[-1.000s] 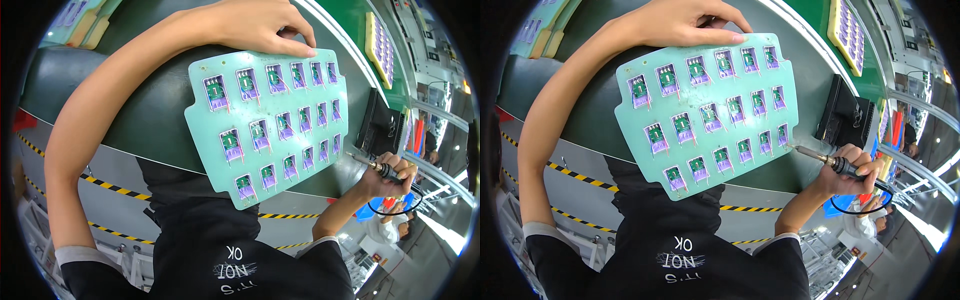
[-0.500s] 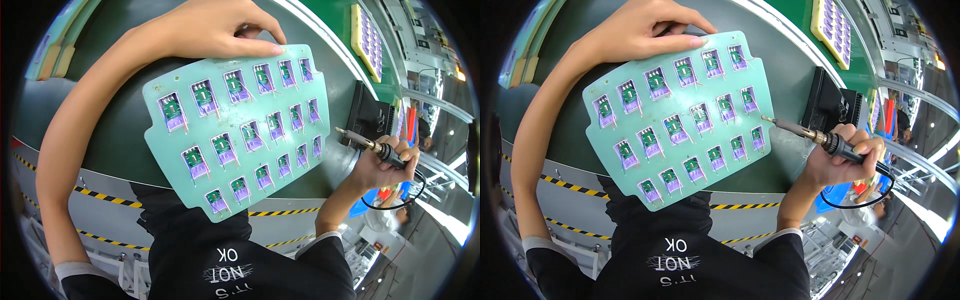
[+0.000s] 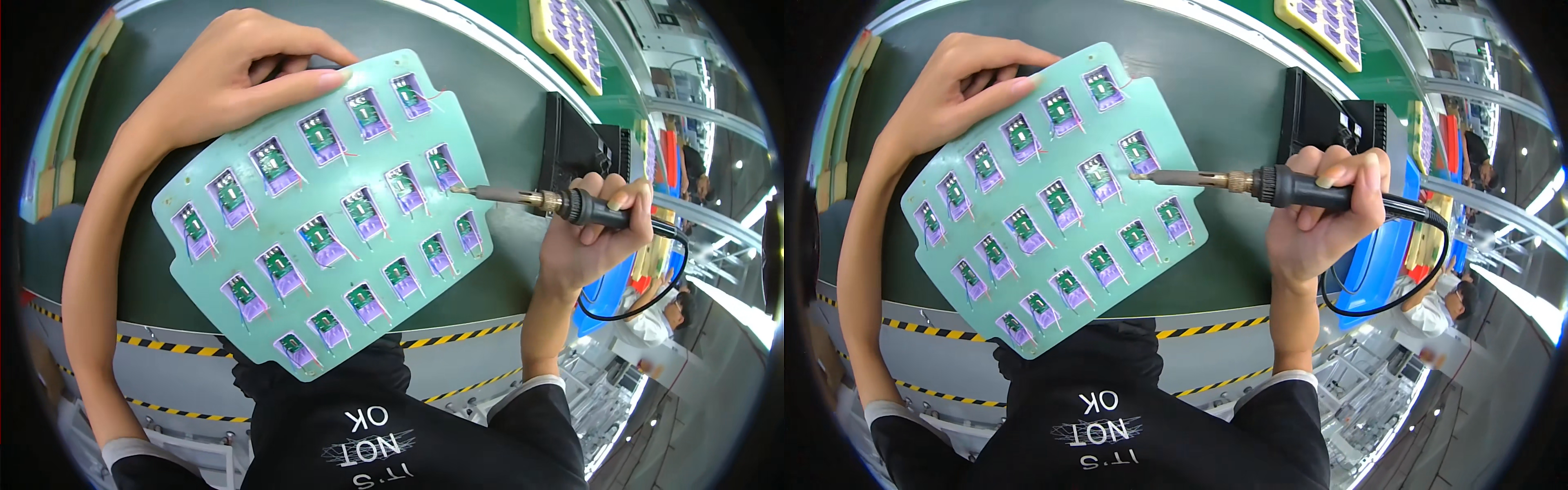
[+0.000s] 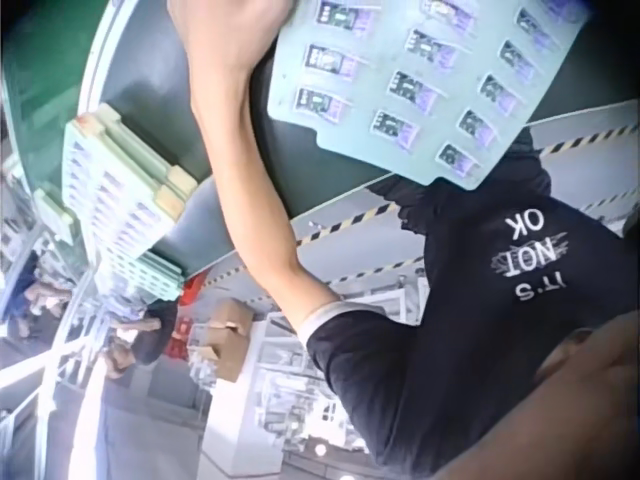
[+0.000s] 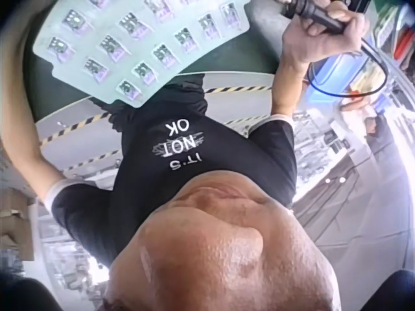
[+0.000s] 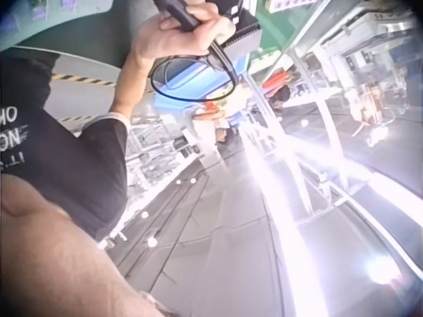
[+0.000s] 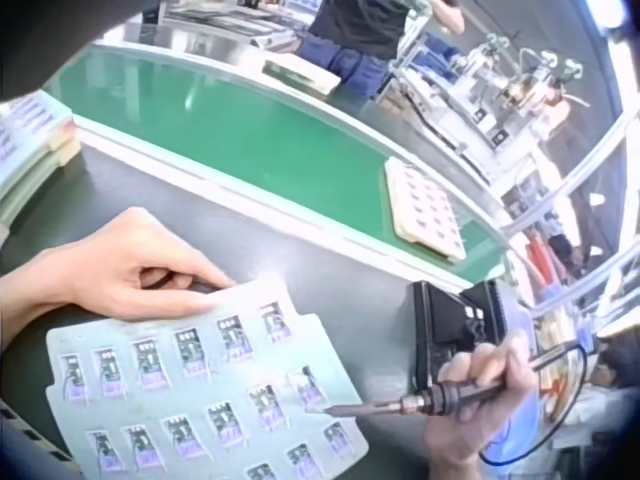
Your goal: Soldering electronic components onto circuit boards held in a tray on an assembly line.
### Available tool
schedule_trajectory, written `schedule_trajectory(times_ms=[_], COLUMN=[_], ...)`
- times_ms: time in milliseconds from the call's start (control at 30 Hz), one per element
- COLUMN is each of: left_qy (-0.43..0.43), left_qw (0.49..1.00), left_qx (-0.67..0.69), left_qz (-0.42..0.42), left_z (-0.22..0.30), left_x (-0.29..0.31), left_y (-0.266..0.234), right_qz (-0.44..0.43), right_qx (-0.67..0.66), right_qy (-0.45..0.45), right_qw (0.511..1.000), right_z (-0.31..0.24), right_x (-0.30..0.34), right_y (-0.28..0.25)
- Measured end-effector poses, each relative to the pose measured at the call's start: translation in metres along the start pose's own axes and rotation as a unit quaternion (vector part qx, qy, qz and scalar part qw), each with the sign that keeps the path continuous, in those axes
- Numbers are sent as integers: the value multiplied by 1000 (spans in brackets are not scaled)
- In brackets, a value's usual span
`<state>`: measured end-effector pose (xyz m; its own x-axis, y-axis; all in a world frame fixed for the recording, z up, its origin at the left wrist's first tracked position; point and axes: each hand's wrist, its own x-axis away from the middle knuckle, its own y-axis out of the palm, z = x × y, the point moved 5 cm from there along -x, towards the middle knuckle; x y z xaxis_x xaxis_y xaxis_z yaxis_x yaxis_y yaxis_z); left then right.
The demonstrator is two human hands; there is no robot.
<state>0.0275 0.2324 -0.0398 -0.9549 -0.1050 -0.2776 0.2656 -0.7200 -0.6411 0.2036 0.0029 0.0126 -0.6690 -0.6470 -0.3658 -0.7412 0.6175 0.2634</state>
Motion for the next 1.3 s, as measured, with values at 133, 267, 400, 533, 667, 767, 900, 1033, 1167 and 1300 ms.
schedule_trajectory(times_ms=[133, 267, 400, 533, 667, 767, 900, 1033, 1167, 1300], left_qy=[-38, -37, -29, -19, -36, -43, -28, -47, 232, 511], left_qw=[999, 999, 999, 1000, 999, 999, 999, 999, 955, 792], left_qx=[4, -9, -10, -9, -2, -10, -1, 3, 167, 298], left_qz=[-13, -19, -16, 11, -18, -8, -27, -25, 74, 152], left_z=[-2, -1, 1, 0, 0, 1, 0, -16, 30, 12], left_x=[0, 0, 0, -2, 1, 1, -2, -9, -12, -13], left_y=[1, 0, -1, 2, 1, 1, 3, 10, -12, -2], right_qz=[13, 17, -2, 12, 14, -4, 38, -12, -14, -30], right_qx=[3, 2, 12, 19, 30, 72, 47, 69, 67, 51], right_qy=[-2, -10, -25, -29, -39, -32, -21, -40, -44, -45], right_qw=[1000, 1000, 1000, 999, 999, 997, 998, 997, 997, 997], right_z=[-1, -3, -6, -3, -5, -8, -10, -13, -14, -10], right_x=[1, 1, 1, 3, 4, 4, 6, 6, 7, 7], right_y=[0, -1, 1, -4, 1, 9, 3, 14, 8, 9])
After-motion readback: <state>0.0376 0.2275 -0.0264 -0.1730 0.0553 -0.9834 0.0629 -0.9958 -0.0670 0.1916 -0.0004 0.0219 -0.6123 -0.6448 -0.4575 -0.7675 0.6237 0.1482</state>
